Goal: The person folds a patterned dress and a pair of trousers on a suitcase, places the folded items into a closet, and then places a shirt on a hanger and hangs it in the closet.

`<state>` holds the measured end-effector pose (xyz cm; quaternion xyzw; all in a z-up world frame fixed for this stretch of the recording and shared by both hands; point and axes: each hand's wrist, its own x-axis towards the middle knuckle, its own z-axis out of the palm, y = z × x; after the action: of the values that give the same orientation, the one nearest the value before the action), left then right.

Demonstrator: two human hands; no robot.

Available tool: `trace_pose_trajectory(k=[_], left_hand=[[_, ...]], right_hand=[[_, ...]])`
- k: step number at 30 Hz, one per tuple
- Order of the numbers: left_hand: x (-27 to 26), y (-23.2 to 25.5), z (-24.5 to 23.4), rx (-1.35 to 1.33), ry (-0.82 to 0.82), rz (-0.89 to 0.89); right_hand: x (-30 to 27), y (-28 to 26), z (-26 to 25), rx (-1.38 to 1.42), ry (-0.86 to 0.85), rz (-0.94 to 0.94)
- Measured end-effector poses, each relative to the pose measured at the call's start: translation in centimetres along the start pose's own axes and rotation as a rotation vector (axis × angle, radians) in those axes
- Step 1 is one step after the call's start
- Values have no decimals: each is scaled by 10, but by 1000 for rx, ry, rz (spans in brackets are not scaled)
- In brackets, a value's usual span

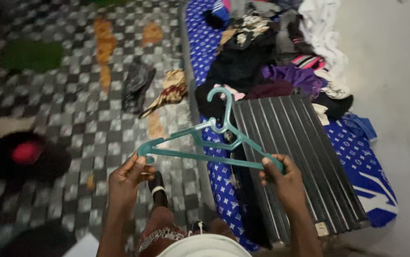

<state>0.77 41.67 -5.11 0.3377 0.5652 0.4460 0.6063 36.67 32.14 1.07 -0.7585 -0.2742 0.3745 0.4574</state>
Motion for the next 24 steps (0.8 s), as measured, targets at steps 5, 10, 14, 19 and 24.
trace_pose_trajectory(k=[5, 10, 14, 19, 24], left_hand=[[110, 36, 4, -67, -180, 82], [208, 105, 15, 2, -289, 117], [274, 134, 14, -31, -355, 163], [337, 139, 26, -19, -402, 98], [397, 138, 65, -28, -440, 56]], right_hand=[[31, -19, 55, 88, 96, -22], [59, -60, 118, 29, 257, 38], [81, -77, 152, -39, 268, 143], [112, -90, 190, -92, 271, 328], [153, -108, 206, -152, 284, 332]])
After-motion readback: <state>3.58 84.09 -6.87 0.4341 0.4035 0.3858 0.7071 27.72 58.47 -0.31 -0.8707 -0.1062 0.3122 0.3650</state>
